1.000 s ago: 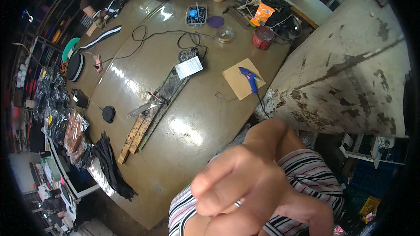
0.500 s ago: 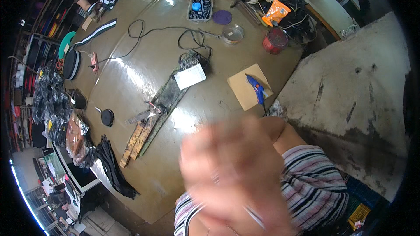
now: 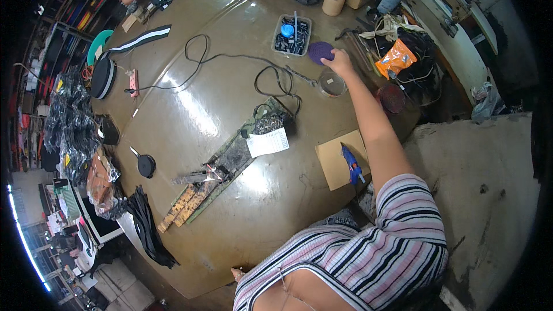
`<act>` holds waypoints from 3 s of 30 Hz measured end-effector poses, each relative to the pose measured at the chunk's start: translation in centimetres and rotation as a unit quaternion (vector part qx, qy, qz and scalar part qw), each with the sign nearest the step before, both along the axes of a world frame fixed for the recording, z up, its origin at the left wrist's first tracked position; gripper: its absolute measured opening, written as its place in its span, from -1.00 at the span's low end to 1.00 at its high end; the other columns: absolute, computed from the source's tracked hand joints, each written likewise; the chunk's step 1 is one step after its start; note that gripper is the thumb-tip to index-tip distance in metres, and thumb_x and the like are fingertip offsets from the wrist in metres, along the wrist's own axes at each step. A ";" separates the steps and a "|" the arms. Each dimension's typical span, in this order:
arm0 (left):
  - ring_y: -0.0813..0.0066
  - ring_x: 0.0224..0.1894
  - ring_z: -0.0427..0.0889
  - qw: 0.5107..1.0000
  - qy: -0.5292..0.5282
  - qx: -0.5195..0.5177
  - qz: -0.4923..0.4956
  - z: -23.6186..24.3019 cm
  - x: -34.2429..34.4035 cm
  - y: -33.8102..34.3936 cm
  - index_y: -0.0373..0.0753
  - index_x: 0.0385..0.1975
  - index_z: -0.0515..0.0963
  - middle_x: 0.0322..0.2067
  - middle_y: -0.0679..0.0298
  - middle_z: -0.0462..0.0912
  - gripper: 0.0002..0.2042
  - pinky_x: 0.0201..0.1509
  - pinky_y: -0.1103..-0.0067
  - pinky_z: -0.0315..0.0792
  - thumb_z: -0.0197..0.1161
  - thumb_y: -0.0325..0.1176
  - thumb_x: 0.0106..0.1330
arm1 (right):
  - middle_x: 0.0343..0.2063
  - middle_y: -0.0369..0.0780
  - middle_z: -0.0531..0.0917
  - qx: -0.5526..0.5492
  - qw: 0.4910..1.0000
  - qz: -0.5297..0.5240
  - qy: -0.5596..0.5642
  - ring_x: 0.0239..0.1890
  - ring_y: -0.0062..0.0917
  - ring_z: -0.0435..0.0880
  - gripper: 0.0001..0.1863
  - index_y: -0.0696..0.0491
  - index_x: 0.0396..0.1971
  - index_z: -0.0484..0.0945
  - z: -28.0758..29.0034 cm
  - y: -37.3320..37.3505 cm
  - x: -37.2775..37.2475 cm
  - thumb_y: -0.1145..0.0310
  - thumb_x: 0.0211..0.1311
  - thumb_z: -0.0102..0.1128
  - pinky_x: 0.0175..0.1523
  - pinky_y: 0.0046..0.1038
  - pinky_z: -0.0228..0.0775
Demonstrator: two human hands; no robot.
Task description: The person measures and cuts multiple black fabric strips to a uniform length using a wooden guide and scissors. They repeatedly align the strips, trim the ends, and stack the finished pieces on the table.
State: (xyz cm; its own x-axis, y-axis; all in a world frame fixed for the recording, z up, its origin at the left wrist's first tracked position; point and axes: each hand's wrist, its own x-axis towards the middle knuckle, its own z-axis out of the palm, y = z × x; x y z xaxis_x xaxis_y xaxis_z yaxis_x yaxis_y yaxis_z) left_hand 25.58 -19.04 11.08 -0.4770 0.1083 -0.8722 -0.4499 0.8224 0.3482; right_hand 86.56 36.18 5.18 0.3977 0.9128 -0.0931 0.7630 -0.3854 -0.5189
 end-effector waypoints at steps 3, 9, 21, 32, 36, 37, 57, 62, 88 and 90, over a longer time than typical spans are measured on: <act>0.03 0.35 -0.06 1.000 0.003 -0.004 -0.005 0.0 1.0 1.3 -0.10 0.28 0.12 0.31 0.13 0.06 -0.43 0.28 -0.07 -0.12 -0.20 0.00 0.30 | 0.10 0.01 0.36 -0.018 0.999 0.013 -0.043 0.14 -0.10 0.33 -0.13 0.08 0.09 0.36 0.9 2.1 -1.7 -0.08 -0.24 0.41 0.15 -0.20 0.28; 0.02 0.35 -0.07 1.000 0.011 -0.012 -0.016 0.9 1.6 2.3 -0.11 0.27 0.12 0.31 0.12 0.06 -0.43 0.29 -0.07 -0.12 -0.19 -0.01 0.29 | 0.09 -0.05 0.35 -0.119 0.983 0.055 -0.127 0.18 -0.15 0.28 0.00 0.07 0.14 0.28 3.3 3.6 -2.5 -0.20 -0.33 0.39 0.16 -0.22 0.28; 0.00 0.35 -0.07 0.999 0.005 -0.009 -0.040 0.5 1.7 2.7 -0.11 0.27 0.13 0.30 0.10 0.07 -0.43 0.29 -0.06 -0.11 -0.18 -0.01 0.29 | 0.10 -0.07 0.32 0.064 0.991 0.077 -0.087 0.13 -0.13 0.28 -0.05 0.10 0.18 0.25 6.3 -9.5 -3.0 -0.04 -0.25 0.39 0.21 -0.21 0.16; -0.01 0.35 -0.07 0.999 0.006 -0.001 -0.048 0.3 1.6 2.4 -0.11 0.26 0.14 0.30 0.08 0.07 -0.44 0.29 -0.06 -0.11 -0.16 -0.01 0.28 | 0.10 -0.09 0.33 0.029 0.987 0.094 -0.124 0.12 -0.19 0.28 -0.11 0.09 0.16 0.29 5.6 -10.6 -4.4 -0.04 -0.22 0.36 0.19 -0.16 0.17; -0.02 0.35 -0.07 0.999 0.006 -0.002 -0.048 0.4 1.7 2.3 -0.11 0.26 0.15 0.30 0.08 0.08 -0.44 0.29 -0.05 -0.11 -0.16 -0.01 0.28 | 0.11 -0.05 0.31 0.033 0.988 0.102 -0.114 0.13 -0.15 0.27 -0.13 0.12 0.13 0.32 5.2 -10.8 -4.5 -0.06 -0.18 0.35 0.20 -0.21 0.18; -0.02 0.35 -0.07 0.999 0.006 -0.003 -0.050 0.4 1.7 2.3 -0.11 0.26 0.15 0.30 0.08 0.08 -0.44 0.29 -0.05 -0.11 -0.16 -0.01 0.28 | 0.11 -0.04 0.31 0.044 0.987 0.101 -0.113 0.13 -0.15 0.27 -0.14 0.13 0.13 0.33 5.1 -10.8 -4.4 -0.06 -0.18 0.34 0.20 -0.22 0.18; -0.04 0.34 -0.08 0.999 0.012 -0.010 -0.047 0.3 2.6 3.3 -0.12 0.25 0.17 0.29 0.05 0.09 -0.44 0.29 -0.04 -0.10 -0.13 -0.02 0.27 | 0.12 0.02 0.33 0.110 0.983 0.134 -0.066 0.13 -0.06 0.30 -0.17 0.01 0.10 0.38 6.7 1.8 -7.1 -0.10 -0.23 0.32 0.17 -0.18 0.25; -0.05 0.34 -0.08 0.999 0.016 -0.013 -0.041 0.2 2.8 4.1 -0.12 0.25 0.17 0.29 0.04 0.09 -0.44 0.29 -0.04 -0.10 -0.12 -0.02 0.27 | -0.01 -0.01 0.44 -0.008 0.987 0.130 -0.098 0.07 -0.07 0.36 -0.25 -0.02 0.00 0.45 7.9 4.8 -7.1 -0.11 -0.25 0.32 0.09 -0.18 0.32; -0.09 0.34 -0.09 0.996 0.022 -0.023 -0.078 0.3 1.5 8.3 -0.13 0.24 0.20 0.27 0.00 0.11 -0.44 0.30 -0.02 -0.09 -0.09 -0.03 0.26 | -0.06 -0.12 0.46 0.029 0.988 0.065 -0.137 0.05 -0.22 0.37 -0.50 0.07 -0.02 0.42 4.3 13.4 -10.7 0.44 -0.09 0.23 0.09 -0.24 0.28; -0.09 0.34 -0.09 0.996 0.020 -0.019 -0.083 0.1 1.4 8.5 -0.13 0.24 0.20 0.27 0.00 0.11 -0.44 0.30 -0.02 -0.09 -0.09 -0.03 0.26 | -0.09 -0.12 0.47 0.090 0.986 0.056 -0.129 0.05 -0.23 0.37 -0.51 0.07 -0.06 0.43 5.4 11.7 -9.3 0.46 -0.12 0.25 0.07 -0.26 0.31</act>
